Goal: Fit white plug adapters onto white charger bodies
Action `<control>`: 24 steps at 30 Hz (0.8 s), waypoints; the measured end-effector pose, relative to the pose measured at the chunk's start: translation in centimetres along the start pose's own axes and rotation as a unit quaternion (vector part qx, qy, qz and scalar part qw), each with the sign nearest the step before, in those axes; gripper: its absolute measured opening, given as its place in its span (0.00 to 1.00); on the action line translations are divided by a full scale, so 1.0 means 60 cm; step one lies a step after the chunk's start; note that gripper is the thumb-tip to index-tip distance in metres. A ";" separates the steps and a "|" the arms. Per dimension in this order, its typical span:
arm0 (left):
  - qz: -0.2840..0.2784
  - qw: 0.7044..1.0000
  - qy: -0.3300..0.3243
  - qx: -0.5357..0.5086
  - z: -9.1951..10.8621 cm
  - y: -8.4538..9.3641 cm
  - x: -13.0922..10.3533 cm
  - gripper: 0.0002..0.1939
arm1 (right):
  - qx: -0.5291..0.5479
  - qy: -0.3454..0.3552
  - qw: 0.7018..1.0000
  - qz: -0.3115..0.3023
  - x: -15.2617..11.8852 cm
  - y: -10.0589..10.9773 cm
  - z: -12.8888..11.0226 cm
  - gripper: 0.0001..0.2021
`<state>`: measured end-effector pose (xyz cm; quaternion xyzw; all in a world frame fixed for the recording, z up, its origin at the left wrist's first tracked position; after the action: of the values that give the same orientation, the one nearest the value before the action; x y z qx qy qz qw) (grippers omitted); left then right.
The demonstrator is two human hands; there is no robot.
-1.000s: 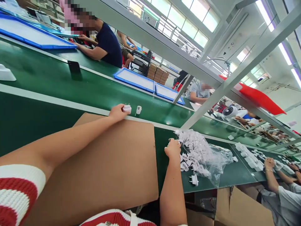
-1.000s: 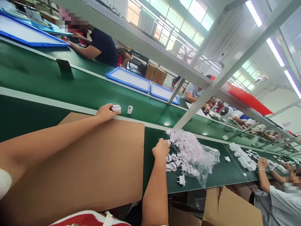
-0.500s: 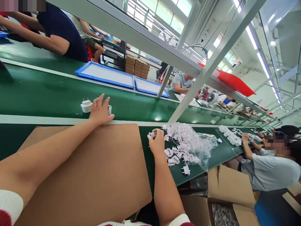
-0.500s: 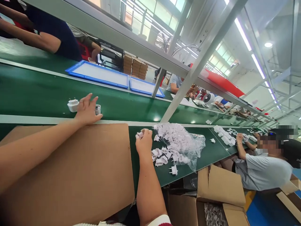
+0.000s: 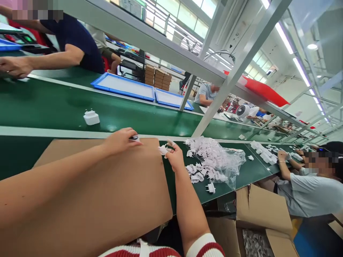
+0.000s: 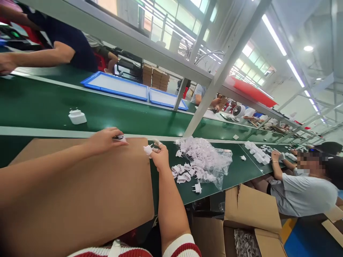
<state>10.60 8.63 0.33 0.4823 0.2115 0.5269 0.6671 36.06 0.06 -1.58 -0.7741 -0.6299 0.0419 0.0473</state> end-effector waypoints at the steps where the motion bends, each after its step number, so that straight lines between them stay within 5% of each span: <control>1: -0.008 1.000 -0.010 -0.010 0.016 -0.013 -0.025 0.25 | 0.023 -0.013 1.000 -0.009 -0.001 -0.002 0.002 0.33; 5: -0.021 0.998 -0.017 -0.049 0.066 -0.059 -0.110 0.26 | 0.093 -0.069 0.992 -0.058 -0.003 -0.014 0.013 0.24; 9: -0.028 0.990 0.012 -0.140 0.084 -0.082 -0.151 0.24 | 0.104 -0.086 0.988 -0.072 -0.007 -0.024 0.016 0.23; 14: -0.029 0.964 0.020 -0.264 0.079 -0.092 -0.156 0.25 | -0.040 -0.030 0.997 -0.062 -0.022 -0.032 0.011 0.24; 19: -0.036 0.962 0.010 -0.270 0.074 -0.095 -0.154 0.21 | -0.223 0.140 0.964 -0.033 -0.045 -0.040 -0.009 0.20; 24: -0.043 0.961 0.008 -0.274 0.072 -0.098 -0.156 0.20 | -0.161 0.076 0.981 -0.073 -0.054 -0.051 -0.004 0.19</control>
<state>13.63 -1.54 -4.94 0.2668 0.0851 0.5393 0.7942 32.46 -2.49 -0.95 -0.7243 -0.6781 -0.1221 -0.0272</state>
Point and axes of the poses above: each hand's wrist, its own x-axis towards the middle knuckle, its own y-axis out of the back of the hand, z = x × y, the point moved 3 cm from there along x, towards the middle knuckle, and after that the axes turned 1 degree about z, right-handed, at the moved point
